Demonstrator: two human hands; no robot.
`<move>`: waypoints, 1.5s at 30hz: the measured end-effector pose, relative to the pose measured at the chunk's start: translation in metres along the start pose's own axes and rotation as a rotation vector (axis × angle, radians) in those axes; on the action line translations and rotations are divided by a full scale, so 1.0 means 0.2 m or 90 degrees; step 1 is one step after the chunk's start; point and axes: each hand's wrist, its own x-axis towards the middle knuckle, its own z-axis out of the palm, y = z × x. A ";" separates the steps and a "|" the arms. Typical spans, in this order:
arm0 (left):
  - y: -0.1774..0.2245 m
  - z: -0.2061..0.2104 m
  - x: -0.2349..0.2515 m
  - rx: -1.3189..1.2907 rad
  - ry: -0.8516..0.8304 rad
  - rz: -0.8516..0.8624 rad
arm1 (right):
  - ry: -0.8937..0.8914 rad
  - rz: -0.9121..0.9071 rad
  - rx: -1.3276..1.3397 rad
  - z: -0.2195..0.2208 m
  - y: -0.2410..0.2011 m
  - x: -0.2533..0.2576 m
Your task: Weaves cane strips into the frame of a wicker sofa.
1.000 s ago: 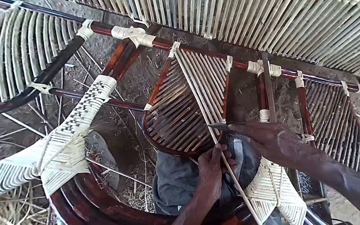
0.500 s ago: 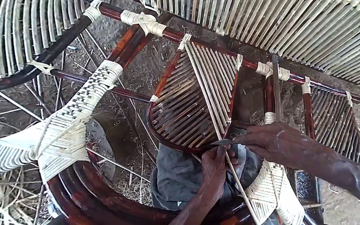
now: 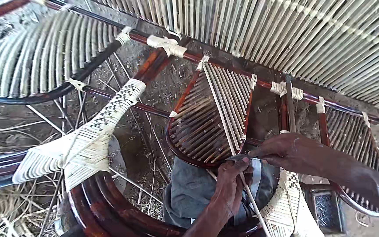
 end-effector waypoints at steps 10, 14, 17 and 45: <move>-0.06 0.03 0.04 0.105 0.069 0.136 | -0.012 0.016 0.002 0.01 -0.01 0.04; -0.07 0.03 0.06 0.188 0.097 0.224 | 0.120 -0.035 -0.073 0.08 -0.04 -0.01; -0.07 0.03 0.05 0.211 0.095 0.269 | 0.188 -0.003 -0.132 0.11 -0.11 -0.05; 0.00 0.06 0.02 0.148 -0.050 0.268 | 0.240 0.027 -0.223 0.04 -0.25 -0.02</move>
